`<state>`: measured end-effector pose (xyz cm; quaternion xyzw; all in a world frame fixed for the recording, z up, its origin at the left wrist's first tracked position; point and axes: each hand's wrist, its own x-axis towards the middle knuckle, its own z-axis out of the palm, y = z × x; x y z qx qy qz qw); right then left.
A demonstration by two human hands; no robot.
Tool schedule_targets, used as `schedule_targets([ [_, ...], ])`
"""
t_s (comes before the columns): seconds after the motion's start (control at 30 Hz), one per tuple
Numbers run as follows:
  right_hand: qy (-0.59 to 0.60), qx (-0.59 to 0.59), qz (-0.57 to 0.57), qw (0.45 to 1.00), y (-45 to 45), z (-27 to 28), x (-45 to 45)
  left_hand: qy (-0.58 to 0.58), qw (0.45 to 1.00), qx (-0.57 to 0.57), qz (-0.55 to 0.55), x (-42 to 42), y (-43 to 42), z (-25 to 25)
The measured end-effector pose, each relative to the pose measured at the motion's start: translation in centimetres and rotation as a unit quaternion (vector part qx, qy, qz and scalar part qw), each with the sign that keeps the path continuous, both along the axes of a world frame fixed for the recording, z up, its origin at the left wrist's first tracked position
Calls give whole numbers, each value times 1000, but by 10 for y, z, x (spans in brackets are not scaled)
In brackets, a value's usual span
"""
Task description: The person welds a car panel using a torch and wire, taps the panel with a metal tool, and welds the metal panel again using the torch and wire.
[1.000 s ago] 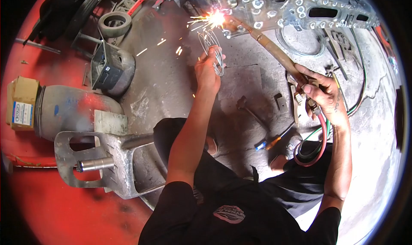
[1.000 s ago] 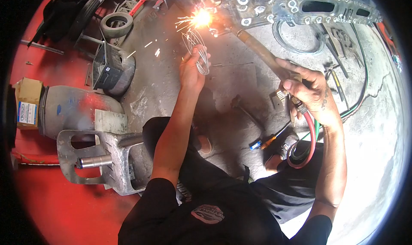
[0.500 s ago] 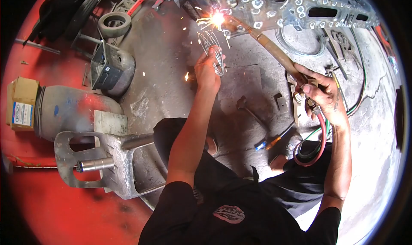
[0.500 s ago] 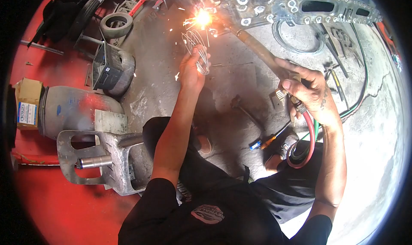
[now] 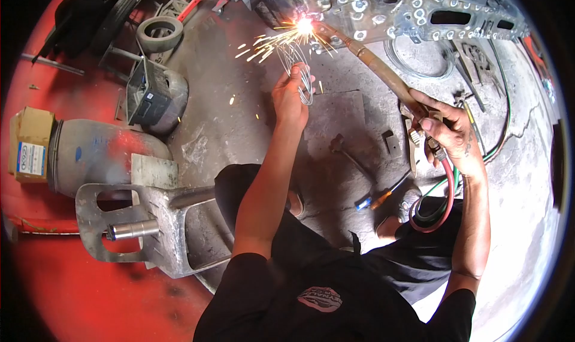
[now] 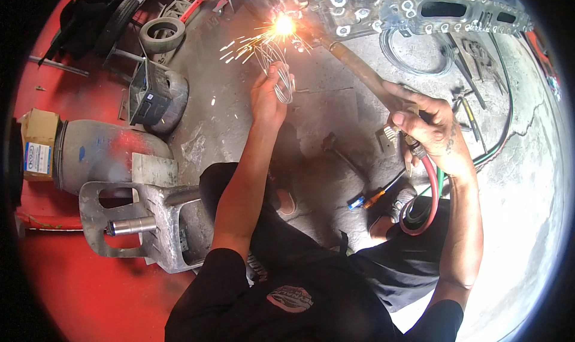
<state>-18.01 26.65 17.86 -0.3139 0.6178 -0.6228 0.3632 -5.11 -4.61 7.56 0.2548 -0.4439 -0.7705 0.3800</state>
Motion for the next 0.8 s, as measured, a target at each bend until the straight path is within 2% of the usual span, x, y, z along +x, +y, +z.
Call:
schedule_targets([
  [0.8,-4,-6,1,1000,0,-1,0,21,1000,5,-10,-4,-5,-6],
])
